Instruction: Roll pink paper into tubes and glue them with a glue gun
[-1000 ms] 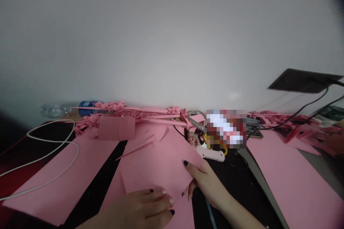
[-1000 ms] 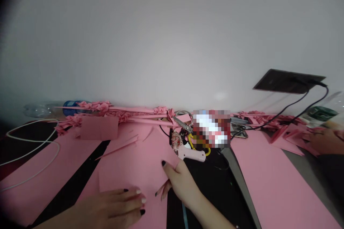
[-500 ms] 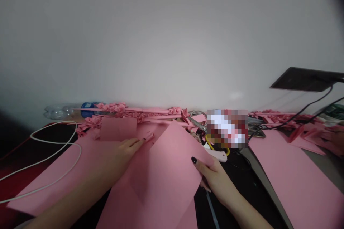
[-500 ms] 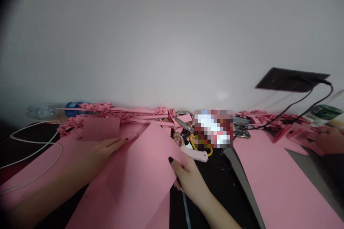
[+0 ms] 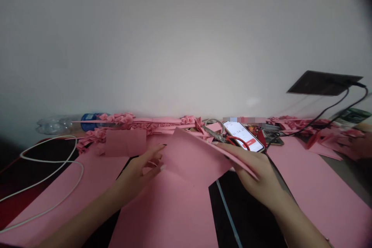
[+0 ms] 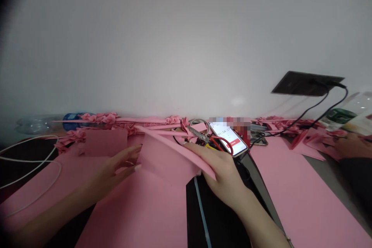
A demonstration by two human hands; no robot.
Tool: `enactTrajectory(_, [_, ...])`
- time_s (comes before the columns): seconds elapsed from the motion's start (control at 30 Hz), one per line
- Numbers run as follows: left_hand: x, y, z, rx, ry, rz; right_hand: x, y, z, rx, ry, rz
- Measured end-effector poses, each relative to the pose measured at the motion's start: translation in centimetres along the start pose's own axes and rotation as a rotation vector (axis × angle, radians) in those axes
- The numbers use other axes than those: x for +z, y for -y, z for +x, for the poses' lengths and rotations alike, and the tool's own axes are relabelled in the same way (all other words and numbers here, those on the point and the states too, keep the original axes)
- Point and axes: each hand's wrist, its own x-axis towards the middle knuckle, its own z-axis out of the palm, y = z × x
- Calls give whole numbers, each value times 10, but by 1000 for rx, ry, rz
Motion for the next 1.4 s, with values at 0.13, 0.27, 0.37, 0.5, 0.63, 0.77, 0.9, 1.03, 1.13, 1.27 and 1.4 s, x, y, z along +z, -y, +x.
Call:
enactTrajectory(0.13, [-2,6,-3,20,-100,1,-7,3,10,137,-139,-45])
enactTrajectory(0.27, [-11,-6,-11,291,-404,347,-2,8,18,290,-97,81])
enactTrajectory(0.37, [-7,-15,-16,596,-272,637,14,9,25,467,39,345])
enactTrajectory(0.5, [9,-16,-19,586,44,696,44,-2,28,680,231,568])
enactTrajectory(0.63, [17,-13,-22,451,268,578,64,-19,31,595,270,269])
enactTrajectory(0.77, [17,-15,-26,383,377,513,72,-27,41,481,207,174])
enactTrajectory(0.9, [6,-20,-35,371,450,400,70,-30,48,520,182,188])
enactTrajectory(1.03, [-17,-32,-47,362,529,279,59,-34,48,641,232,277])
enactTrajectory(1.13, [-29,-42,-51,372,491,297,53,-33,47,686,281,365])
enactTrajectory(1.27, [-22,-43,-42,409,345,408,55,-30,48,671,366,397])
enactTrajectory(1.4, [4,-22,-34,334,303,526,66,-24,46,667,462,234])
